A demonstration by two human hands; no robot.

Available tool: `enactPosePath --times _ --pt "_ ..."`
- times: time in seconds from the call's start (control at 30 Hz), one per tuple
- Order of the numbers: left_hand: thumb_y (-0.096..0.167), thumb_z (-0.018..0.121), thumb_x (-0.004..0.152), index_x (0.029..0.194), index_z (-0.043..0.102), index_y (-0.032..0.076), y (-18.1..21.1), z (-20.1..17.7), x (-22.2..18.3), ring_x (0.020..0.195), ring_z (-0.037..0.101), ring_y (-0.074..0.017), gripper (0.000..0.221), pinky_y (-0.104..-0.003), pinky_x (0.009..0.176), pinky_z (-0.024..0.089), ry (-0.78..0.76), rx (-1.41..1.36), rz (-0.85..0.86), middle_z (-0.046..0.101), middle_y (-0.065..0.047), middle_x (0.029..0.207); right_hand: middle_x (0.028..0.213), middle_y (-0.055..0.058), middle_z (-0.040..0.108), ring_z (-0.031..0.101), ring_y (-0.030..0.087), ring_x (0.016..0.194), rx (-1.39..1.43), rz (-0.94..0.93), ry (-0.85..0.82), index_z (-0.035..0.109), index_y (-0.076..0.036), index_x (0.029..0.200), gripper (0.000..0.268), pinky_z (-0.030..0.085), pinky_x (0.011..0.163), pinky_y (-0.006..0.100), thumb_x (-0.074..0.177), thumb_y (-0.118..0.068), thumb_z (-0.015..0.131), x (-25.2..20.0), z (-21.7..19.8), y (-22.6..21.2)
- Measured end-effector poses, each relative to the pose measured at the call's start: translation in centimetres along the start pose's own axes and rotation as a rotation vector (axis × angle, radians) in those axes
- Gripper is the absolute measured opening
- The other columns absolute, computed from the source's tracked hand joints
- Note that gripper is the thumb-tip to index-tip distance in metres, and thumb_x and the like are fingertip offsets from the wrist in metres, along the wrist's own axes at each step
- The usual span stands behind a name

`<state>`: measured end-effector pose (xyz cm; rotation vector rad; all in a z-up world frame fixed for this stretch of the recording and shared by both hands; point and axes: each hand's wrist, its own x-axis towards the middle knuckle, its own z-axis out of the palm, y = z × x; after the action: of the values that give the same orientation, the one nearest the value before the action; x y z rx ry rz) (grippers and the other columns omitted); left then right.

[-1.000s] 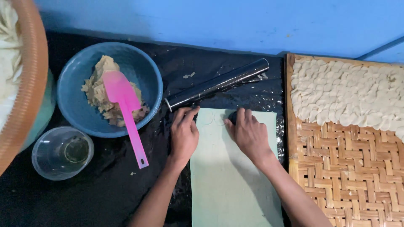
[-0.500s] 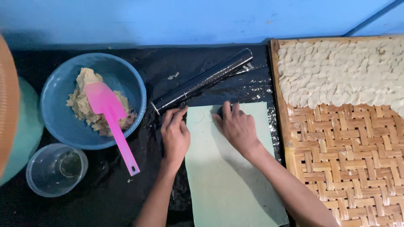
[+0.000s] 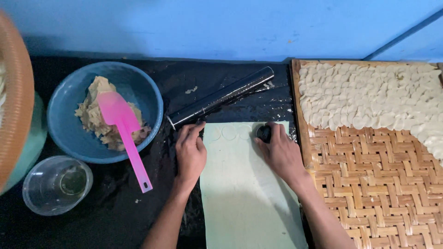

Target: The recorder is flattening dough with a rolling pin and using a round cutter to make circles.

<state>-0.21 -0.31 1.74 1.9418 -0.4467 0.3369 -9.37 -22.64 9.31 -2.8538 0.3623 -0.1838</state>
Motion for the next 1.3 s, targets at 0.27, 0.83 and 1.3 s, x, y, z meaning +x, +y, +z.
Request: enactPosePath --times 0.27,0.83,1.3 --pt "-0.014 0.056 0.084 0.119 0.072 0.002 0.1 0.0 0.0 0.102 0.065 -0.0363 0.041 -0.044 0.087 0.053 -0.035 0.014 -0.026 0.066 -0.017 0.107 0.109 0.022 0.06 0.071 0.041 0.084 -0.133 -0.069 -0.045 0.048 0.0 0.127 0.055 0.057 0.059 0.049 0.097 -0.044 0.06 1.1 1.7 0.6" --pt "-0.016 0.052 0.084 0.121 0.071 0.001 0.2 0.3 0.0 0.104 0.065 -0.0363 0.044 -0.044 0.089 0.053 -0.048 0.021 -0.003 0.065 -0.017 0.109 0.083 0.018 0.061 0.068 0.035 0.057 -0.347 0.026 -0.006 0.051 -0.001 0.108 0.047 0.053 0.044 0.044 0.104 -0.049 0.051 1.7 3.4 0.3" --pt "-0.015 0.054 0.084 0.121 0.071 0.0 0.0 0.1 -0.1 0.104 0.065 -0.0367 0.044 -0.044 0.09 0.053 -0.051 0.017 -0.001 0.066 -0.017 0.109 0.115 0.029 0.065 0.067 0.048 0.094 -0.008 0.049 0.107 0.047 0.0 0.132 0.055 0.054 0.08 0.054 0.098 -0.039 0.064 -1.3 -0.2 3.3"
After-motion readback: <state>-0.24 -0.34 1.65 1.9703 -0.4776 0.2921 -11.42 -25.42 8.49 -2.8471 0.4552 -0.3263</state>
